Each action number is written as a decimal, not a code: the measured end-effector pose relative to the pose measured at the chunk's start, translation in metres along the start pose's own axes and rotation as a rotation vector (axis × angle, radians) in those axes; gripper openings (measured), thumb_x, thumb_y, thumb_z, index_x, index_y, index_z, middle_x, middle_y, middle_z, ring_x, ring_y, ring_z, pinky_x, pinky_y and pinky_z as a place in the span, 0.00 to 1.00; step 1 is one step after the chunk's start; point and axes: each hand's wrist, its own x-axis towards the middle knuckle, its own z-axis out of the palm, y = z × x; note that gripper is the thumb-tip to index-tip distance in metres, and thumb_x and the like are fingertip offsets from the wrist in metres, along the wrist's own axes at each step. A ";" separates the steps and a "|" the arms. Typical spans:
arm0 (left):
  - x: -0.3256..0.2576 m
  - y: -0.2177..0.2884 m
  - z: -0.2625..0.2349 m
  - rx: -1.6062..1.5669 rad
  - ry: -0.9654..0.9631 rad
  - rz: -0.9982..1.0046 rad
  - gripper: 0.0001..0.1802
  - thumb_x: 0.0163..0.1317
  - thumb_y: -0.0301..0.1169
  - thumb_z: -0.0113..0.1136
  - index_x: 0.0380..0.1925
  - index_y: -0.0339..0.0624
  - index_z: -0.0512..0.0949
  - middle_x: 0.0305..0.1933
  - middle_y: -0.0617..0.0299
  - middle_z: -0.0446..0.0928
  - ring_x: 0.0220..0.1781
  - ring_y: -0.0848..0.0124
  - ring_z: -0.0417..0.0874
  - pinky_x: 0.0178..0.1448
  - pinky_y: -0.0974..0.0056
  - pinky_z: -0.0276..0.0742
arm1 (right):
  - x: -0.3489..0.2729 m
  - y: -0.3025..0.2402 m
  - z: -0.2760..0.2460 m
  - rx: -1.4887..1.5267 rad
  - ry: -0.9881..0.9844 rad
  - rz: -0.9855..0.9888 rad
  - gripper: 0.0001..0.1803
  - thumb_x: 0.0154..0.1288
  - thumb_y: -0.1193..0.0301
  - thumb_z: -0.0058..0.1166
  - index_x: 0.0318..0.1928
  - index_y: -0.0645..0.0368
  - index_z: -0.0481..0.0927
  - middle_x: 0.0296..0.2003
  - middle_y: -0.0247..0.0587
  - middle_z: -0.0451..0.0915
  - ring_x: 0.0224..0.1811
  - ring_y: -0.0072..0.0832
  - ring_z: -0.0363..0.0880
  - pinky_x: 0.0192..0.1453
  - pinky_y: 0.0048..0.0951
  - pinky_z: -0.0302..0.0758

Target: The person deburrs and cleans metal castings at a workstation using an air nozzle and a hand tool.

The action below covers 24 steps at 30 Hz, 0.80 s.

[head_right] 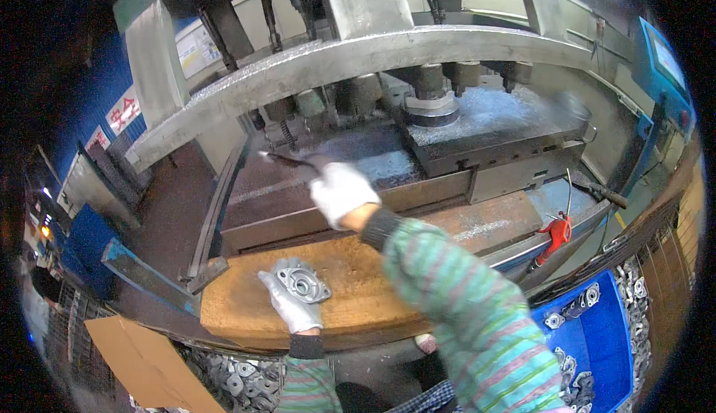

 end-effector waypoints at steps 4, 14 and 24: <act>-0.005 -0.004 0.004 -0.028 -0.010 -0.022 0.32 0.65 0.58 0.40 0.44 0.35 0.70 0.38 0.55 0.72 0.37 0.63 0.74 0.43 0.60 0.74 | 0.027 -0.003 0.002 -0.263 -0.002 0.050 0.22 0.61 0.53 0.43 0.42 0.55 0.79 0.37 0.57 0.78 0.43 0.53 0.76 0.48 0.46 0.71; -0.006 0.004 0.004 -0.035 0.010 0.015 0.30 0.65 0.56 0.43 0.43 0.36 0.71 0.38 0.54 0.75 0.38 0.63 0.77 0.43 0.59 0.77 | -0.019 0.095 -0.148 -0.107 0.536 0.213 0.15 0.60 0.62 0.56 0.41 0.59 0.81 0.34 0.52 0.81 0.33 0.39 0.80 0.39 0.31 0.73; -0.006 0.002 0.002 0.002 -0.085 0.031 0.30 0.65 0.57 0.39 0.42 0.39 0.71 0.36 0.58 0.72 0.36 0.66 0.74 0.43 0.63 0.74 | 0.030 0.103 -0.191 0.089 0.572 0.294 0.15 0.58 0.63 0.56 0.39 0.63 0.82 0.33 0.49 0.83 0.35 0.36 0.80 0.42 0.33 0.73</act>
